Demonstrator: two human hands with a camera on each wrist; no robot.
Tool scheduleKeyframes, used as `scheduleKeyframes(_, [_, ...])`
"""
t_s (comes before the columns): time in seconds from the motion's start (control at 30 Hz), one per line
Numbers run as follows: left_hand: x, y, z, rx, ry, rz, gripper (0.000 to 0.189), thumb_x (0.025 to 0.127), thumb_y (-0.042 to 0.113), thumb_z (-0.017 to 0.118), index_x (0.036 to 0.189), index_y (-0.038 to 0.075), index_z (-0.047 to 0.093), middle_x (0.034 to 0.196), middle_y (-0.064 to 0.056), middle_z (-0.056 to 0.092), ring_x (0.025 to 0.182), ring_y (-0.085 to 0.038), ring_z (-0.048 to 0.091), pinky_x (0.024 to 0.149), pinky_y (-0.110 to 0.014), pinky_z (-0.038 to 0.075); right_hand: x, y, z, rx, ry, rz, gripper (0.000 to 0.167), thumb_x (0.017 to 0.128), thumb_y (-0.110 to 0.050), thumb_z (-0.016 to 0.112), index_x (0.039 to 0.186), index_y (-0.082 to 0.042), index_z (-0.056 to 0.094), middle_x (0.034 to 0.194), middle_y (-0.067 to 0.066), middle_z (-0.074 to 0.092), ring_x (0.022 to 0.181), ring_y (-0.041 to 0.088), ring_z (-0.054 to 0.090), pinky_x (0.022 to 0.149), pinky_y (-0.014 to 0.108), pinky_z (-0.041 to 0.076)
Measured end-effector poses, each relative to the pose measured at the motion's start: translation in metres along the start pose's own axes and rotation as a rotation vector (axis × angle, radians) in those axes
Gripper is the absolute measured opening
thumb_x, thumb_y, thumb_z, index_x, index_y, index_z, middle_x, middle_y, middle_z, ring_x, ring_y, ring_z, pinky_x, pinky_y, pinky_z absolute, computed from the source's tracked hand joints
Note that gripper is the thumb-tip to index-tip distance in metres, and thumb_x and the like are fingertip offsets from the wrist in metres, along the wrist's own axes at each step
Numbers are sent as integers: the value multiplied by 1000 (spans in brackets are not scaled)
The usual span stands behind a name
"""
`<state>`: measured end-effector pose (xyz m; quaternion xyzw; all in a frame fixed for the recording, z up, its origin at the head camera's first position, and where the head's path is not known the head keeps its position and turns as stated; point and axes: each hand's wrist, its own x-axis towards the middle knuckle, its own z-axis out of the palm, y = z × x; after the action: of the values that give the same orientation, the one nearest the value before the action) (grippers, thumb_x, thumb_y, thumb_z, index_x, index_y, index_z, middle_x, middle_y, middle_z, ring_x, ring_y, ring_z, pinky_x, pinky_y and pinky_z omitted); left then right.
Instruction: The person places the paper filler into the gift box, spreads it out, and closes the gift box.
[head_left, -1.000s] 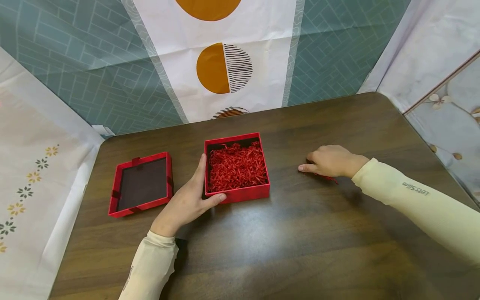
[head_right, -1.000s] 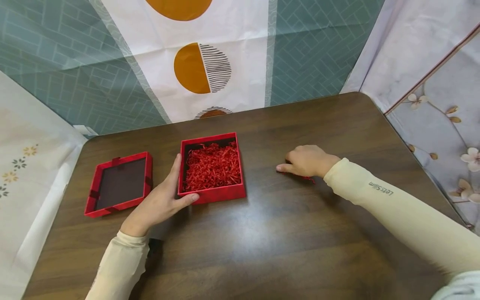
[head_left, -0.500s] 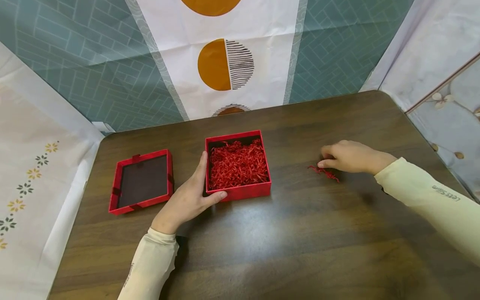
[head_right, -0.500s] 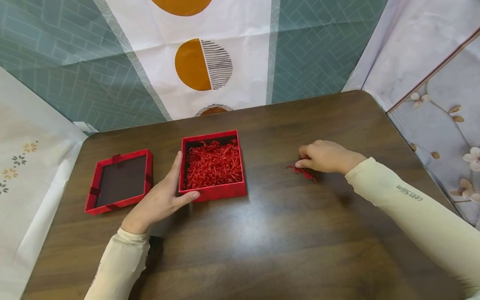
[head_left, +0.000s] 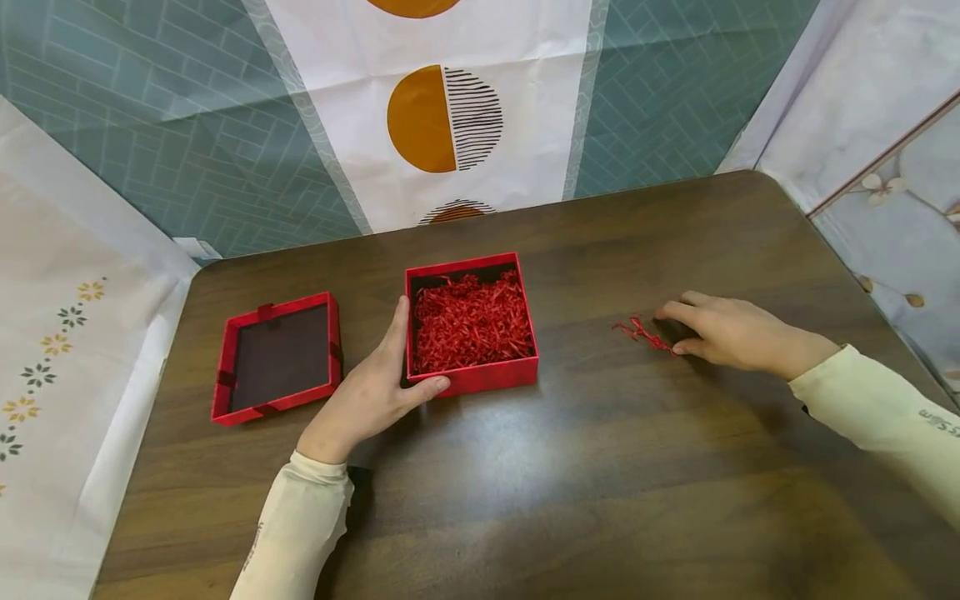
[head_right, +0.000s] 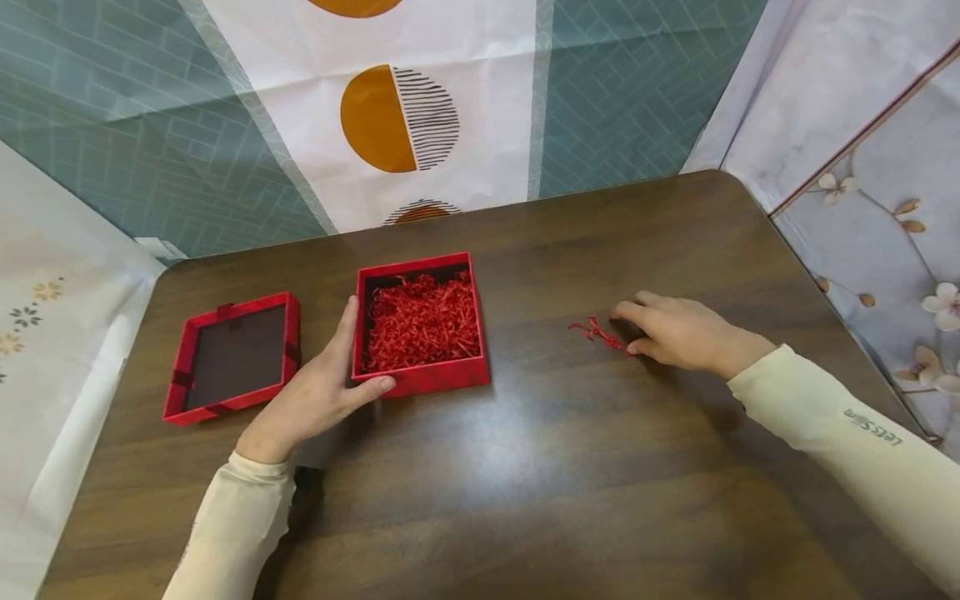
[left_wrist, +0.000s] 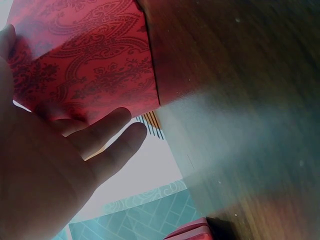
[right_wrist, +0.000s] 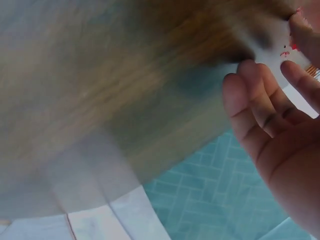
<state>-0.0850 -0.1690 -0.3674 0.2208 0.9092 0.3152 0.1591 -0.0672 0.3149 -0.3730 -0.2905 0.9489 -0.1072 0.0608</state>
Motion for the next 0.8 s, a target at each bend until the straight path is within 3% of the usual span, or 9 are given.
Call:
scheduleKeyframes(0.1, [0,-1,0,-2,-3,-5,114,88,72,59,158,30,-20,167,3,-6,149,-28,22,112,-50,33,5,-3,1,18,-3,3,56,83,-19,86,131,-7,61,109,7,61,86,20,63,71,43,54])
scheduleKeyframes(0.43, [1,-2,-1,-2,0,4,114,89,69,61,159,29,-20,167,4,-7,149,-28,22,112,-50,33,32,-18,2,20,-63,55,54,86,-27,83,130,-4,63,96,1,53,71,13,46,63,35,45])
scheduleKeyframes(0.6, [2,-2,0,-5,0,14,114,90,67,62,159,28,-20,167,2,-6,150,-27,19,114,-49,31,38,-24,7,45,-50,51,42,85,-19,84,119,1,68,93,2,55,72,14,48,65,36,45])
scheduleKeyframes(0.8, [1,-1,1,-1,0,9,114,90,68,62,158,29,-20,168,2,-6,150,-28,19,114,-49,31,37,-33,15,50,43,6,25,83,-4,83,104,0,70,88,3,57,70,15,51,64,36,49])
